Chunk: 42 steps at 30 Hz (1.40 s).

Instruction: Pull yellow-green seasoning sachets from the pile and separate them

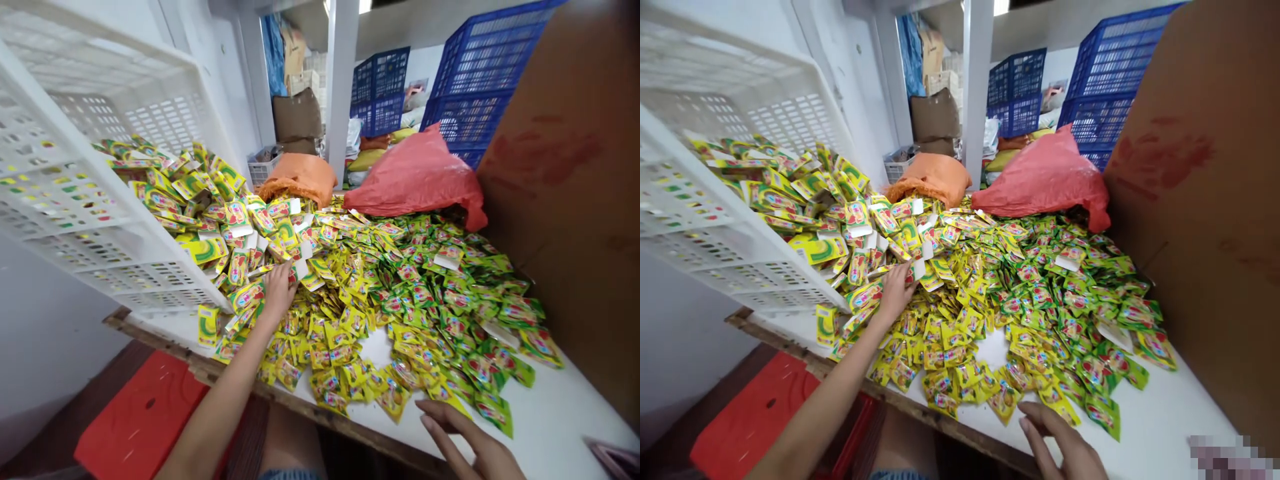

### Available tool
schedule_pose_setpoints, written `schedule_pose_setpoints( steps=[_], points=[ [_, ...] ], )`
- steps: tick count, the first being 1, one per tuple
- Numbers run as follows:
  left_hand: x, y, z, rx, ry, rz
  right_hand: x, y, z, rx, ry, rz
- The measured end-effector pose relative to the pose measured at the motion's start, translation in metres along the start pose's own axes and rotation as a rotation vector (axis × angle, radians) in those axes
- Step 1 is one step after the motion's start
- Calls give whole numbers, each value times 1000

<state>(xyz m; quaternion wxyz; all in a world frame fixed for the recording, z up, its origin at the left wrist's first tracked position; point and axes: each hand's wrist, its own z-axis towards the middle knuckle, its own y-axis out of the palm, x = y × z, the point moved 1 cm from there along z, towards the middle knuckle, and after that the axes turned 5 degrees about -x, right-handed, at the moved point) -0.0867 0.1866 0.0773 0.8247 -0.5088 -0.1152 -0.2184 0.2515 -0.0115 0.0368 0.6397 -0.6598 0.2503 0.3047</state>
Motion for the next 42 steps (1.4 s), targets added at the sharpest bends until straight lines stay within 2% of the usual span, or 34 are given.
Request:
schedule_pose_setpoints(
  steps=[2, 3, 4, 7, 9, 12, 14, 16, 17, 19, 22, 24, 25, 27, 30, 36, 39, 42],
  points=[
    [23, -3, -17, 72, -28, -186, -16, 9, 1, 68, 40, 82],
    [38, -4, -32, 96, -63, -347, -25, 14, 2, 97, 59, 128],
    [54, -3, -49, 66, -113, -529, -33, 21, 3, 113, 63, 174],
    [101, 7, -106, -241, -264, -992, -57, 48, 6, 24, -28, 299],
    [120, 12, -139, -340, -302, -1193, -66, 66, 6, -57, -93, 359],
    [121, 12, -165, -465, -321, -1380, -68, 85, -1, -94, -114, 404],
    [113, 6, -170, -655, -374, -1472, -66, 90, -7, -179, -124, 398],
    [105, 1, -170, -854, -447, -1542, -64, 90, -10, -319, -158, 370],
    [102, -1, -170, -901, -480, -1565, -62, 88, -9, -364, -163, 355],
    [95, 0, -168, -846, -546, -1588, -54, 82, -2, -349, -126, 317],
    [87, 11, -168, -639, -654, -1587, -30, 67, 16, -81, 19, 157],
    [82, 20, -169, -569, -736, -1583, -12, 59, 28, 67, 84, 49],
    [80, 24, -170, -550, -775, -1586, -5, 56, 35, 101, 99, 23],
    [77, 28, -171, -518, -840, -1610, 2, 53, 50, 110, 100, 23],
    [76, 28, -172, -484, -875, -1646, -1, 58, 82, 110, 101, 55],
    [78, 24, -172, -465, -847, -1619, -13, 86, 147, 191, 222, 136],
    [77, 25, -172, -444, -828, -1626, -10, 94, 155, 219, 237, 229],
    [75, 27, -173, -450, -827, -1627, -3, 85, 146, 253, 216, 342]
  ],
)
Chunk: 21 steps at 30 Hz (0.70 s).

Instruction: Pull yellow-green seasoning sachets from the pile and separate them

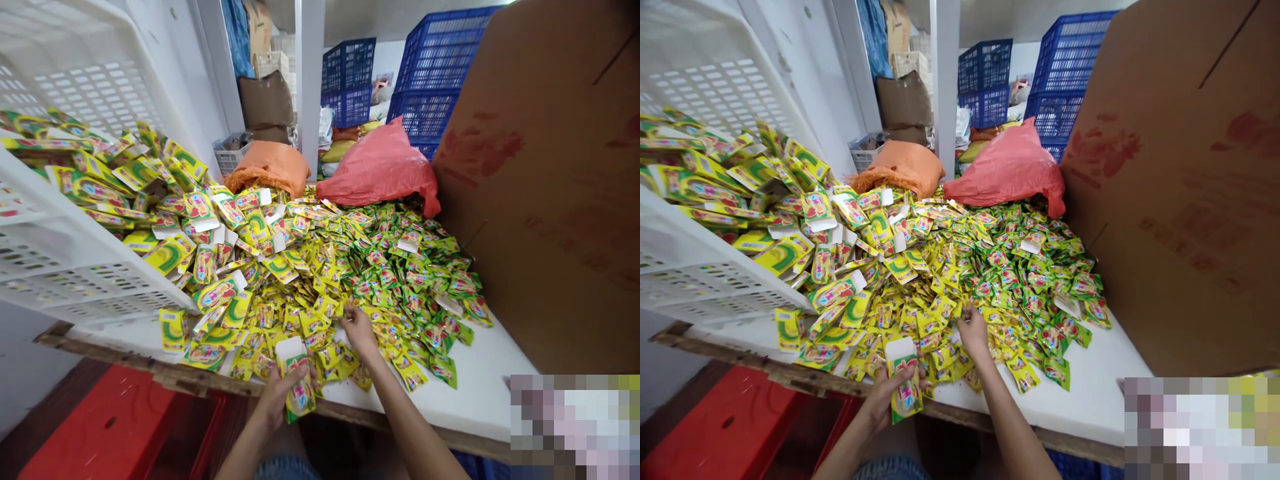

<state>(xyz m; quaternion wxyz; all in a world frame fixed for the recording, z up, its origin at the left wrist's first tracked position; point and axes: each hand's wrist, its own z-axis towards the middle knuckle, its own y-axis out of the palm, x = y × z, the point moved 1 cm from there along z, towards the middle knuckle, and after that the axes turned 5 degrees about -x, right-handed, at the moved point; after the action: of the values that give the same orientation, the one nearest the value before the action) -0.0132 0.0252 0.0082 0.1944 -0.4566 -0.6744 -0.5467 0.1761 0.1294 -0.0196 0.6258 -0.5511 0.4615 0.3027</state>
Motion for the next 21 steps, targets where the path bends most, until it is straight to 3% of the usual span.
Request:
schedule_pose_setpoints(
  steps=[5, 9, 14, 21],
  points=[
    [2, 1, 0, -52, -19, 11, 1, -50, -24, 45, -24, 174],
    [9, 20, -1, -136, 8, 92, -11, -76, -53, -30, -33, 286],
    [15, 51, 3, -260, 21, 114, -28, -69, -83, -249, -9, 507],
    [3, 67, -5, -196, 58, -77, -18, -45, -96, -121, 50, 747]
  ],
)
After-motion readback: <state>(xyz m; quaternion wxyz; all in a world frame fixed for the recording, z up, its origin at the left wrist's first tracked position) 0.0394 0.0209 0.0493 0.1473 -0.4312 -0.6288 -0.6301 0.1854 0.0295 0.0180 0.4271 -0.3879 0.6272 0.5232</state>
